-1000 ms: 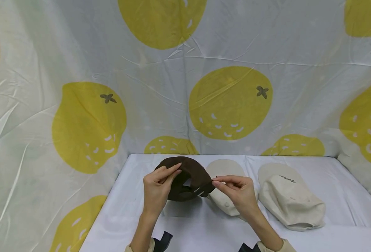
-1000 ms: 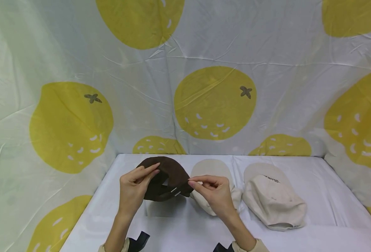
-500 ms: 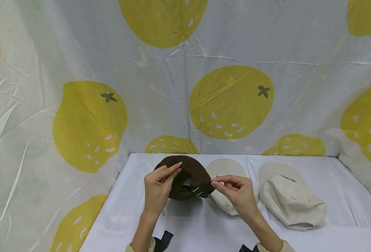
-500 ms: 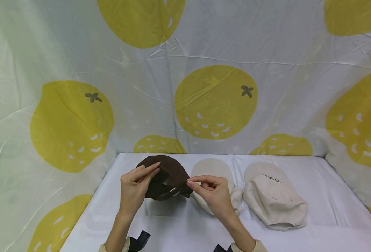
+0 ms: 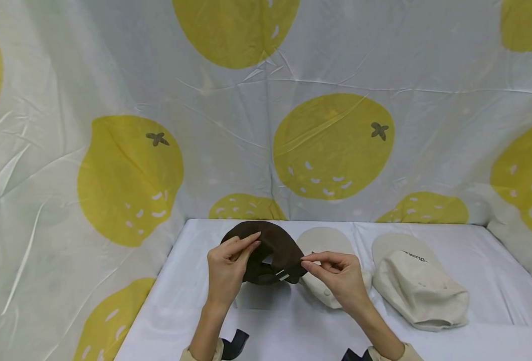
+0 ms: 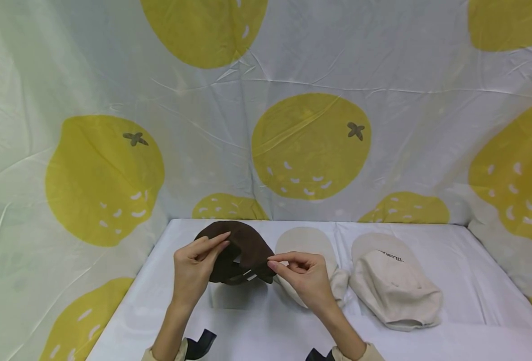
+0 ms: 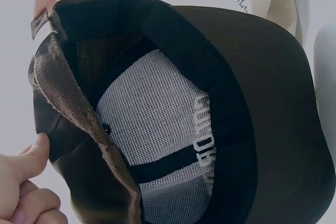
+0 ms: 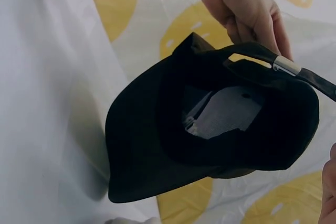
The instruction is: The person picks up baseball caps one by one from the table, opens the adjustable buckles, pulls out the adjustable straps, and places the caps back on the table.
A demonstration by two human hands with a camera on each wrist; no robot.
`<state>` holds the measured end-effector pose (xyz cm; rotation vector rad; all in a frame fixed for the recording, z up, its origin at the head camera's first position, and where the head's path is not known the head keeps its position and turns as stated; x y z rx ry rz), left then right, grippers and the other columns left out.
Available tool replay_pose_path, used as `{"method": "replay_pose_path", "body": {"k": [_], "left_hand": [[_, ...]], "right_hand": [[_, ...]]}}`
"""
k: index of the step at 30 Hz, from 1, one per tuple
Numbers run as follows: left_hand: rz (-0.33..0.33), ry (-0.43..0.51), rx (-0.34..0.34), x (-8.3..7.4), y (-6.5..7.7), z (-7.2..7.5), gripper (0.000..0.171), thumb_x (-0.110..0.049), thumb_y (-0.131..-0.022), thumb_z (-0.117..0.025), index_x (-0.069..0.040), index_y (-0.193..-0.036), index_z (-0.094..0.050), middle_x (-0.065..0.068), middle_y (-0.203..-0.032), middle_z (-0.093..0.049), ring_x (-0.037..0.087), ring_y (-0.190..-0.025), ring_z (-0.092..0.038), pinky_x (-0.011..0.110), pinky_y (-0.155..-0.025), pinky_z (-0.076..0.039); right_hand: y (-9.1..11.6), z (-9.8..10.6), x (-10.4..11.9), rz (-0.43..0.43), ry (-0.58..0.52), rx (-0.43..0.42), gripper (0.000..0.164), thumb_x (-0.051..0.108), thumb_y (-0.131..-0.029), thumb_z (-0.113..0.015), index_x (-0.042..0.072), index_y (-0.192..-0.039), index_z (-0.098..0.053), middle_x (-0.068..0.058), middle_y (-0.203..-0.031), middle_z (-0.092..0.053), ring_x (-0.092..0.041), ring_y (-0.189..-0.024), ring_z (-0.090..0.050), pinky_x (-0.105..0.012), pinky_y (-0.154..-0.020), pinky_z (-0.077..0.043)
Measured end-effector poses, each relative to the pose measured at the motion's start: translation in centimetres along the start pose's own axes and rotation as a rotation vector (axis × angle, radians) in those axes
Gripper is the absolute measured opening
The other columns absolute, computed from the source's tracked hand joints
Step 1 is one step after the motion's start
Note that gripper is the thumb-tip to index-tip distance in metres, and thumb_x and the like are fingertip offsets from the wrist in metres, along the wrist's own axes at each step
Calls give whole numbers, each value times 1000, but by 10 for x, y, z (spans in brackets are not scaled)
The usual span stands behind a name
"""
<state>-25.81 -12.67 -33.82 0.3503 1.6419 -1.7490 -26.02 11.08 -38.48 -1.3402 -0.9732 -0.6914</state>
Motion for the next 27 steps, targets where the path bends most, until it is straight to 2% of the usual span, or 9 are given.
{"method": "replay_pose_path", "body": {"k": [5,8,12,14,16,18,20,23,27], "left_hand": [[-24,0,-18,-3,-1,1,21,6,-82,-81,-3,-101,-83,-2,-55,-39,0,-55,-26,19,-45,-23],[-36,3,-42,-5,-2,3,19,8,-82,-81,0,-100,-83,0,-55,-36,2,-54,-25,21,-46,-22],[-36,-1,-69,-6,-3,7,18,7,-83,-80,0,-99,-83,1,-55,-37,3,-54,-26,21,-45,-22],[-33,-1,-75,-6,-3,8,17,6,-84,-80,-1,-99,-83,0,-55,-38,3,-54,-27,20,-45,-22],[-29,2,-78,-5,-3,8,17,6,-84,-80,-2,-99,-83,0,-55,-39,4,-54,-28,20,-45,-23],[-23,7,-77,-4,-3,9,17,6,-85,-80,-2,-100,-83,0,-55,-39,4,-54,-28,21,-45,-23],[-19,17,-79,-3,-2,10,17,6,-85,-79,-1,-99,-83,1,-55,-40,4,-54,-28,21,-45,-23],[-14,22,-80,0,-3,12,18,7,-85,-79,-2,-100,-83,0,-55,-40,4,-54,-28,22,-45,-23],[5,33,-79,3,-3,13,18,6,-85,-79,-3,-100,-83,-1,-55,-40,4,-55,-28,22,-45,-23]], "right_hand": [[0,1,0,4,-1,10,12,-5,-88,-77,-9,-99,-77,-4,-53,-26,-16,-49,-16,-31,-41,-14],[0,2,-1,-2,-5,14,13,-5,-89,-76,-8,-101,-78,3,-52,-32,-15,-49,-17,-31,-41,-14],[0,4,-5,-19,-20,27,15,-4,-91,-74,-9,-104,-77,11,-61,-61,-9,-51,-23,-31,-42,-19],[0,4,-8,-25,-28,34,16,-4,-91,-74,-10,-106,-77,11,-67,-67,-7,-52,-25,-32,-43,-20],[0,5,-10,-22,-44,47,18,-6,-90,-74,-11,-108,-75,11,-63,-62,-8,-52,-24,-32,-42,-20],[0,4,-12,-13,-68,66,21,-8,-89,-74,-13,-109,-74,11,-54,-41,-11,-51,-19,-31,-42,-16],[-1,3,-14,-2,-92,89,23,-9,-88,-74,-16,-110,-72,5,-56,-22,-14,-51,-14,-30,-42,-13],[-1,1,-17,2,-118,116,27,-11,-85,-76,-18,-111,-70,-1,-58,-15,-17,-53,-12,-31,-43,-12],[-1,0,-20,-2,-105,119,29,-10,-84,-78,-18,-111,-70,-2,-58,-17,-17,-53,-12,-31,-43,-13]]}}
Point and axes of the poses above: each hand's wrist, its own y-axis away from the middle knuckle, its own z-axis out of the back of the hand, x = y × z, the point moved 9 cm from there along -y, towards the middle knuckle
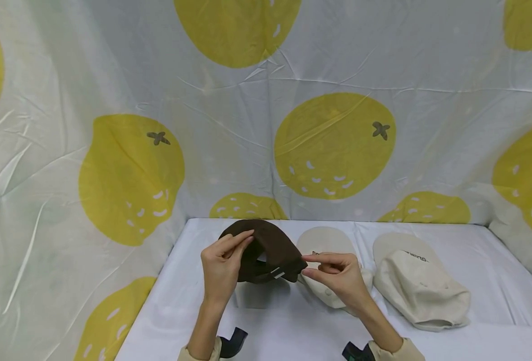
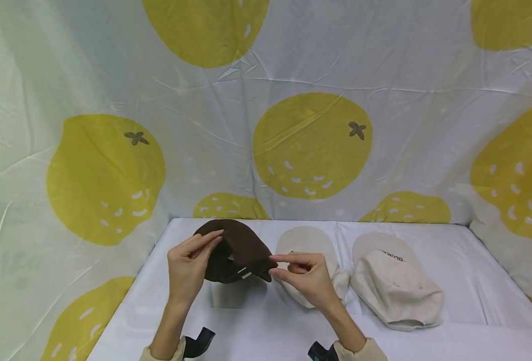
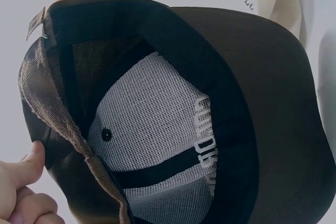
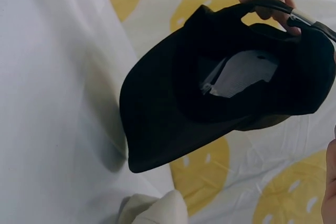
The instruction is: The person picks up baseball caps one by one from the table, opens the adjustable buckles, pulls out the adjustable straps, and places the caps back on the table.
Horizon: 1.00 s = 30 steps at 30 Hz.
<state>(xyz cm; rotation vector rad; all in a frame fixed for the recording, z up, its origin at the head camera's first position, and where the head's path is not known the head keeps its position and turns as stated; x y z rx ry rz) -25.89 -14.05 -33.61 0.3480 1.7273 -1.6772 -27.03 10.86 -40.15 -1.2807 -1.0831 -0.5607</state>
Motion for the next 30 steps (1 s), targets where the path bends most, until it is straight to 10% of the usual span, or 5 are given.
{"method": "replay_pose_path", "body": {"k": [10,20,30], "left_hand": [[39,20,19,4,0,-1,18,6,-85,-79,-5,-99,-84,0,-56,-41,3,-56,-27,25,-46,-22],[41,26,37,1,0,-3,16,4,-86,-79,-4,-99,-83,8,-58,-52,4,-56,-32,24,-47,-26],[19,18,37,-1,0,-4,19,4,-84,-80,-2,-102,-83,5,-57,-47,6,-53,-30,22,-45,-26]], "right_hand": [[-1,-1,-3,-2,45,12,28,-8,-82,-81,-16,-108,-73,-7,-54,-23,-17,-50,-16,-33,-41,-15],[0,5,-9,-40,93,-56,19,-1,-85,-82,-6,-103,-79,12,-84,-75,3,-60,-43,-20,-49,-35],[1,-3,1,37,39,-46,15,-9,-85,-78,-12,-99,-78,6,-87,-77,3,-69,-55,-12,-63,-50]]}}
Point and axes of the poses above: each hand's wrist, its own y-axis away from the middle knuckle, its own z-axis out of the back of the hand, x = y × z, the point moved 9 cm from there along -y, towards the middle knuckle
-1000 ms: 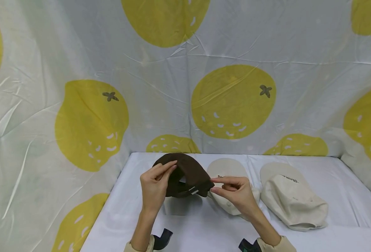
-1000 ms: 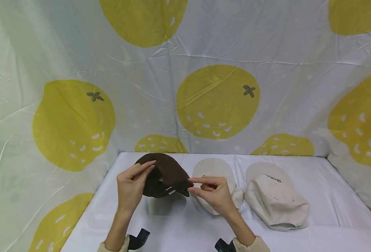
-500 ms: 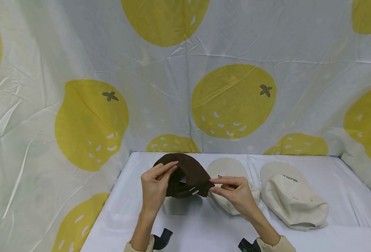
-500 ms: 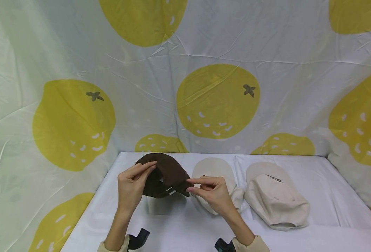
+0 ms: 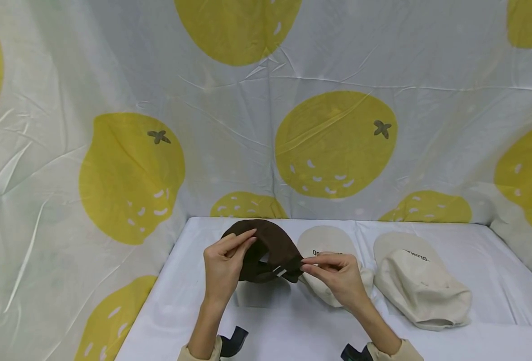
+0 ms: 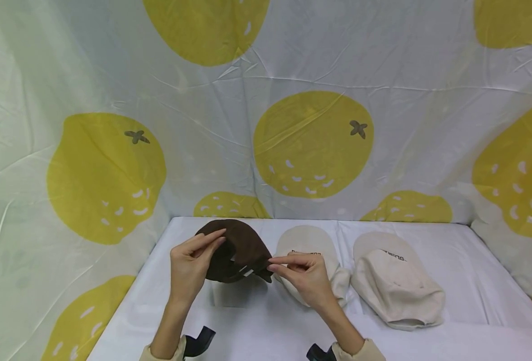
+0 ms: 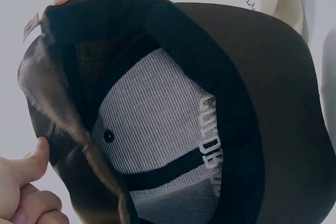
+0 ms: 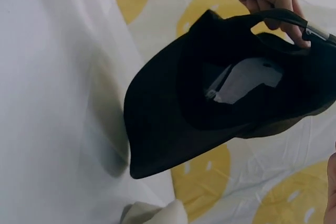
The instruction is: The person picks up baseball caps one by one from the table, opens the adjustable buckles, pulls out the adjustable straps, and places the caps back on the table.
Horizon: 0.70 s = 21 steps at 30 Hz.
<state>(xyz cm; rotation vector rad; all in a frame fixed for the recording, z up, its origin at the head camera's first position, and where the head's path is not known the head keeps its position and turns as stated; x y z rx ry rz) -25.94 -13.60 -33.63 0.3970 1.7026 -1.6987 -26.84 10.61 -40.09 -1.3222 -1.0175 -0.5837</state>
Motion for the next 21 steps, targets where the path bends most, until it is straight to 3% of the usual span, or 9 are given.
{"method": "replay_pose_path", "body": {"k": [3,8,11,16,19,21], "left_hand": [[-14,-13,-9,-4,-1,1,19,3,-85,-80,-2,-103,-83,3,-55,-42,6,-53,-28,21,-44,-24],[-3,-36,-14,-7,-1,3,20,3,-86,-80,-4,-104,-83,1,-55,-38,3,-54,-27,22,-44,-23],[20,-37,-7,-8,-2,3,20,4,-87,-79,-4,-105,-83,-1,-56,-37,1,-55,-26,23,-45,-22],[28,-30,9,-12,-1,2,22,6,-87,-77,-4,-106,-82,-1,-56,-38,0,-55,-25,24,-45,-22],[36,-26,15,-14,-1,2,22,6,-88,-77,-4,-106,-82,-1,-57,-40,0,-56,-24,24,-45,-22],[44,-27,18,-14,-1,2,21,6,-88,-76,-4,-106,-82,-1,-57,-41,0,-56,-25,25,-46,-22]], "right_hand": [[1,-6,10,70,22,1,15,-12,-83,-78,-12,-98,-78,4,-85,-76,4,-66,-50,-11,-58,-46],[3,-14,20,126,22,-18,16,-16,-82,-76,-13,-97,-78,6,-91,-80,2,-71,-66,-10,-62,-51],[5,-13,24,127,41,-55,15,-17,-81,-77,-13,-95,-78,8,-93,-81,1,-73,-69,-10,-64,-53],[7,-13,32,121,108,-108,13,-10,-80,-81,-8,-93,-80,5,-87,-80,4,-54,-43,-12,-50,-41],[8,-14,39,139,123,-123,13,-8,-81,-82,-5,-93,-81,-2,-84,-79,-6,-49,-28,-19,-45,-34],[9,-16,44,161,120,-129,14,-10,-80,-82,-4,-93,-81,-6,-82,-78,-12,-48,-25,-23,-44,-32]]}}
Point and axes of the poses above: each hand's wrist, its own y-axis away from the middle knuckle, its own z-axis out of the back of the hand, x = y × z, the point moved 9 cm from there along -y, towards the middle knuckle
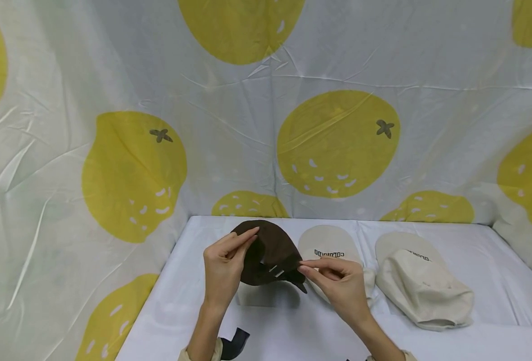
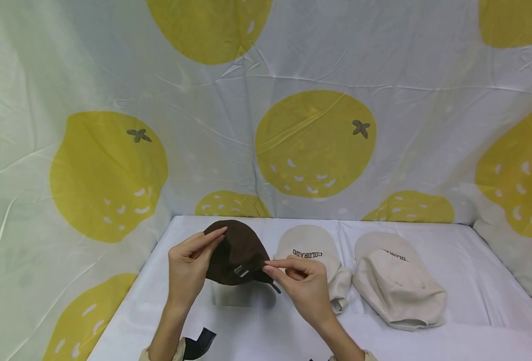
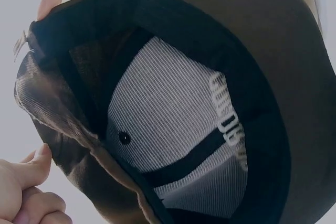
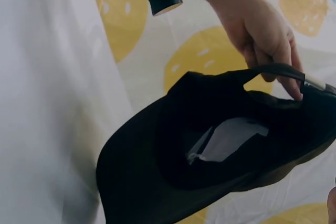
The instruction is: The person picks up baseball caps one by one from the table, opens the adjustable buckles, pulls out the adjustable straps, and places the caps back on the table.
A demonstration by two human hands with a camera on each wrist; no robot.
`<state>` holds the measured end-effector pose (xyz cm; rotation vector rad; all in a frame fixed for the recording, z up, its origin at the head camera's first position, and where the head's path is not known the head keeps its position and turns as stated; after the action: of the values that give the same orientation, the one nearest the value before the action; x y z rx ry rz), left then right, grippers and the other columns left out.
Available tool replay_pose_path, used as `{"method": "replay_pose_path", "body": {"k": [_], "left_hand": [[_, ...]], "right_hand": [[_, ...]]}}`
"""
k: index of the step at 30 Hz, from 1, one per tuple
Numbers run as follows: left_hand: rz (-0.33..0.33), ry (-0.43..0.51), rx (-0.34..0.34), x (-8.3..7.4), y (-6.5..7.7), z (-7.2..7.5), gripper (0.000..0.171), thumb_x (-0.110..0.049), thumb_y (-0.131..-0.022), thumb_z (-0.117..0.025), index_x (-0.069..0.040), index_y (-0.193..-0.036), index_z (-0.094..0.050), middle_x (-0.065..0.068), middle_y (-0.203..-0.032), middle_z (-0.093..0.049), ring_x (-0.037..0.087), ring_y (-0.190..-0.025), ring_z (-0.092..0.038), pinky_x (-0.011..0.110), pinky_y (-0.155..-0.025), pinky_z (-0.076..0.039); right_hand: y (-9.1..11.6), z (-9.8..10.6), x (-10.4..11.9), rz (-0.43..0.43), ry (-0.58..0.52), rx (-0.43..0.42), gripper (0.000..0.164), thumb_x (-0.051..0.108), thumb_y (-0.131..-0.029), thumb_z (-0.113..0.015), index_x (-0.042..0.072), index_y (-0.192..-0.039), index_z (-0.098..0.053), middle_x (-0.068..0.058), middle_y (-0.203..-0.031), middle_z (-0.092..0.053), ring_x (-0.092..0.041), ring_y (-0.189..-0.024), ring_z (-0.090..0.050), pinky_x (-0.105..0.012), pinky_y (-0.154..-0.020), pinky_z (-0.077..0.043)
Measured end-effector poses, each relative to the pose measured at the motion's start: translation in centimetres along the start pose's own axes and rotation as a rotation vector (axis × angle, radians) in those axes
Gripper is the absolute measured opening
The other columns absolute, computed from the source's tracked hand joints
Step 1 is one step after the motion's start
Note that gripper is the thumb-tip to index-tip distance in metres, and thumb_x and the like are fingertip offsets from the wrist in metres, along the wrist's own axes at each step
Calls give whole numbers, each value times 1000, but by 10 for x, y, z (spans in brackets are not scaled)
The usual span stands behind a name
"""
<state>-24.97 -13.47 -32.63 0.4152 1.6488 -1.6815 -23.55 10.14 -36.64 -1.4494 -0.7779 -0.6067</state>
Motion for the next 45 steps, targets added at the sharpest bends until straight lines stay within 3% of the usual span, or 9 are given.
{"method": "replay_pose_path", "body": {"k": [8,11,18,24,28,31,45], "left_hand": [[36,1,22,0,0,0,21,5,-89,-76,-5,-106,-82,1,-58,-45,1,-56,-27,26,-46,-23],[33,14,31,-3,0,0,21,6,-89,-76,-4,-106,-82,5,-59,-50,2,-57,-30,26,-47,-25],[-56,71,88,-22,3,-9,21,8,-88,-76,-1,-106,-82,-1,-57,-43,4,-55,-28,24,-47,-25],[-123,96,168,-46,8,-25,22,5,-86,-78,-2,-107,-82,-5,-56,-39,7,-53,-28,17,-47,-25],[-144,102,186,-55,12,-32,23,3,-85,-80,-3,-107,-82,-5,-56,-39,5,-53,-28,14,-47,-25],[-140,110,192,-57,14,-35,22,2,-86,-80,-3,-107,-82,-5,-56,-38,5,-52,-29,13,-47,-26],[-140,105,203,-61,16,-40,19,-1,-88,-79,1,-107,-81,-5,-56,-38,-5,-57,-28,13,-47,-27]], "right_hand": [[1,1,14,33,14,-41,21,-16,-78,-80,-2,-93,-81,8,-62,-63,-12,-49,-16,-27,-41,-19],[1,2,14,30,5,-47,21,-17,-78,-80,-2,-93,-81,7,-67,-68,-12,-49,-16,-27,-40,-19],[1,3,12,4,12,-54,21,-16,-78,-80,-1,-93,-81,9,-63,-63,-12,-49,-16,-29,-40,-16],[0,3,9,-40,33,-49,17,-14,-79,-81,-3,-92,-81,6,-72,-73,-16,-47,-16,-29,-40,-18],[0,3,9,-35,44,-46,17,-13,-79,-81,-2,-93,-81,5,-62,-64,-16,-48,-17,-29,-40,-19],[1,2,10,-29,50,-39,17,-13,-80,-81,-2,-93,-81,1,-58,-58,-17,-48,-16,-29,-40,-18],[3,-2,3,-55,66,-9,15,-12,-81,-80,-4,-94,-81,7,-70,-67,-18,-48,-19,-29,-40,-22]]}}
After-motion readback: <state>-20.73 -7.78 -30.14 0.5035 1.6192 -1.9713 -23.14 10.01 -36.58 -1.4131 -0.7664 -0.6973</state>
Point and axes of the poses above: each hand's wrist, its own y-axis away from the middle knuckle, its own z-axis out of the back of the hand, x = y × z, the point moved 9 cm from there along -y, towards the middle knuckle
